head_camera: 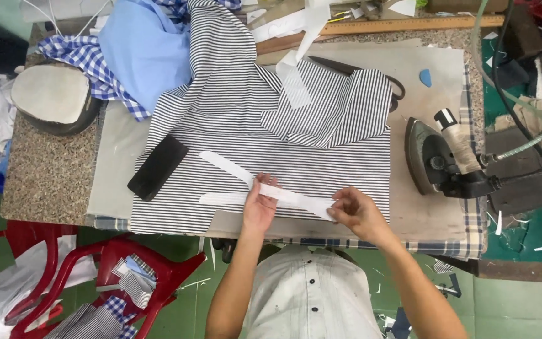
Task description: The person irons a striped shirt on a table using a steam iron and a black pressing block. They repeatedly smooth the fabric, press seams, and reposition the shirt to cover different areas.
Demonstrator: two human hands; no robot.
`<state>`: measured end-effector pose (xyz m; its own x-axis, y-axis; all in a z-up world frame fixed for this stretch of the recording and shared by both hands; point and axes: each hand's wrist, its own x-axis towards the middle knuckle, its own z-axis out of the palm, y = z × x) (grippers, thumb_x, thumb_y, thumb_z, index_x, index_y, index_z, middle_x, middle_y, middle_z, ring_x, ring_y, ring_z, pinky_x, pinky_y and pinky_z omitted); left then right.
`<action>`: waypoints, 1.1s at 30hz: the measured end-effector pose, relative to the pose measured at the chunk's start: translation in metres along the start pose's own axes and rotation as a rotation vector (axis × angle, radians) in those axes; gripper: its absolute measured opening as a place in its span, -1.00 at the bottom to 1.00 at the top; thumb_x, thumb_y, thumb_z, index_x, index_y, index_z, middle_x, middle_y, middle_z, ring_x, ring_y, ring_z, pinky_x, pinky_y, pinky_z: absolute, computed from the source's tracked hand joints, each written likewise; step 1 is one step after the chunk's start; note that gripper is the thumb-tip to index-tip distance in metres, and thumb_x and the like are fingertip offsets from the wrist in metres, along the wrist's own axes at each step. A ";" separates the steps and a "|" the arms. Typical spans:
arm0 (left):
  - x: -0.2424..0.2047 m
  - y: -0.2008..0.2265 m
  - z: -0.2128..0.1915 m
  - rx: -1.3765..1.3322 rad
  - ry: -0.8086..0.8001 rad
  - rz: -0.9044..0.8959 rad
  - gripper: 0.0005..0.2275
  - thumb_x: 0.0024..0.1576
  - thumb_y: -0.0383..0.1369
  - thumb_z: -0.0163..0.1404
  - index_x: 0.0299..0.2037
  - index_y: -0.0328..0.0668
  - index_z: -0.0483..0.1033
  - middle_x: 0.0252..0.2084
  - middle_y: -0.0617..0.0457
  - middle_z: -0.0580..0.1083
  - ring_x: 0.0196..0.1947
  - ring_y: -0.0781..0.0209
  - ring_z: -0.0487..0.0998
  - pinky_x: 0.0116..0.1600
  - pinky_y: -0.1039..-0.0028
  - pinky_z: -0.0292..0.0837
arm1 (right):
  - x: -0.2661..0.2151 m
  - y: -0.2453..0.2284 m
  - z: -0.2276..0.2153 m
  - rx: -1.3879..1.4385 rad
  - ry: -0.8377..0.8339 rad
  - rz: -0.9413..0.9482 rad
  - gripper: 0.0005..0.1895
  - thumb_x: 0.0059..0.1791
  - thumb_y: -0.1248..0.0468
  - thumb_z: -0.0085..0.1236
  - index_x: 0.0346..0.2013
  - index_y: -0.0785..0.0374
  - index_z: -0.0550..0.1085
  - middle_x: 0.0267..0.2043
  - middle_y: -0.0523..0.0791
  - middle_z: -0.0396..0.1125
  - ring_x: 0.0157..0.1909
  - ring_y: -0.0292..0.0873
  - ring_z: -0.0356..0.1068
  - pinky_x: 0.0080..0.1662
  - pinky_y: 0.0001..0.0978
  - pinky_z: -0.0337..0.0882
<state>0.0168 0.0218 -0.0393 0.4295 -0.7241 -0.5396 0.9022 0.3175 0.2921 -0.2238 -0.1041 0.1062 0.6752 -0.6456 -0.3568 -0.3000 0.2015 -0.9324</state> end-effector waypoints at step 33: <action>-0.108 0.209 0.053 1.809 -0.127 1.497 -0.71 0.39 -0.56 -0.13 0.24 -0.68 0.22 0.31 -0.56 0.26 0.37 -0.49 0.28 0.42 -0.16 0.24 | -0.051 0.062 -0.081 -1.078 0.751 -0.376 -0.80 0.06 0.38 0.13 -0.07 0.46 0.46 -0.03 0.14 0.44 0.04 0.08 0.43 0.10 -0.13 0.46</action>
<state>0.1566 0.1343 0.1216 0.4396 -0.6335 0.6367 -0.8748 -0.1414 0.4634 -0.3314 -0.1181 0.0712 0.4099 -0.8444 0.3450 -0.7865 -0.5188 -0.3351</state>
